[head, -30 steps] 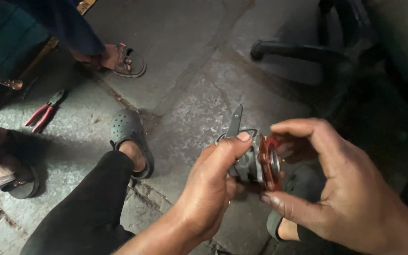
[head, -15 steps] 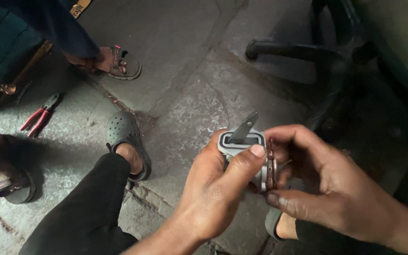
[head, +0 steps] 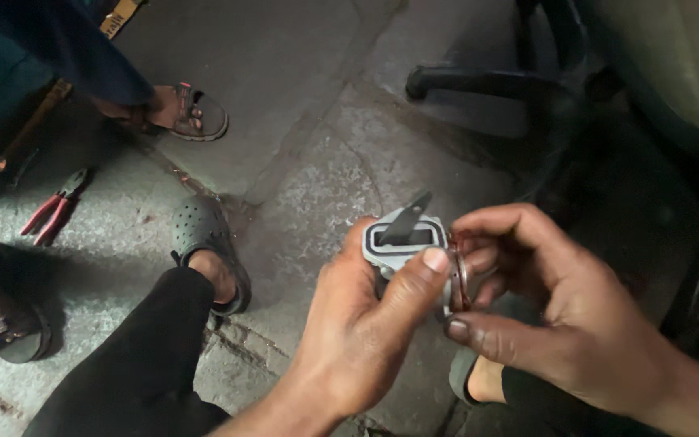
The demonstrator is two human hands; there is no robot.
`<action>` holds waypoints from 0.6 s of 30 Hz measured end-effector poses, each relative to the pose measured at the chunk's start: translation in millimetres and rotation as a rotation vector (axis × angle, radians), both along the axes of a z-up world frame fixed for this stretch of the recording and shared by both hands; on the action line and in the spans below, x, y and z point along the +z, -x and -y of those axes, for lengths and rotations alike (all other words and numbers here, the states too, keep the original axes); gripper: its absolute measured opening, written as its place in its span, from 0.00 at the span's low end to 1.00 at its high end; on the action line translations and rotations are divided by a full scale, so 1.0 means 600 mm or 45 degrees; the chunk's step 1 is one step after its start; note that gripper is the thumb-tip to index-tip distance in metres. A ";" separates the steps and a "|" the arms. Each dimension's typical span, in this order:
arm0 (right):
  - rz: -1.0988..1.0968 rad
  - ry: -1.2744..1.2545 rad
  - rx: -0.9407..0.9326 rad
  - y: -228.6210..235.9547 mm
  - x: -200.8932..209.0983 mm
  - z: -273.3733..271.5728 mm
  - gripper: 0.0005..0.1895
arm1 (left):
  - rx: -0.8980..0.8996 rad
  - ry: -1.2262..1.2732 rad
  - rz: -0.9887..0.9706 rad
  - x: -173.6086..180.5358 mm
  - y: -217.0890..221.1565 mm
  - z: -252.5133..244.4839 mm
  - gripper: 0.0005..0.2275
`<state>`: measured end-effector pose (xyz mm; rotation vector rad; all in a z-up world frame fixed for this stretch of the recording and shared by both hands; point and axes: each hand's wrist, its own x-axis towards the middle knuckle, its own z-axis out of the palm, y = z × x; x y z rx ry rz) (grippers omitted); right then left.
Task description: The person assembles a small mechanical part by inserting a red circular component into a silver housing. They repeatedly fit and remove the red part to check alignment, then insert a small metal pin into the assembly. The person handles the components by hand without using tools.
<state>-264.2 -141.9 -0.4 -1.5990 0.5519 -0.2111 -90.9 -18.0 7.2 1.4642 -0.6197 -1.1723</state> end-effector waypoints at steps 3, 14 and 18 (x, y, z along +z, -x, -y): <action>-0.003 -0.004 0.039 0.002 0.006 0.002 0.37 | -0.004 -0.023 -0.013 -0.002 -0.002 -0.001 0.18; 0.033 0.272 -0.001 -0.009 0.020 -0.025 0.38 | -0.021 0.058 -0.098 -0.004 -0.003 -0.016 0.19; 0.055 0.512 0.038 -0.015 0.025 -0.022 0.37 | -0.007 -0.012 -0.187 -0.010 -0.007 -0.014 0.19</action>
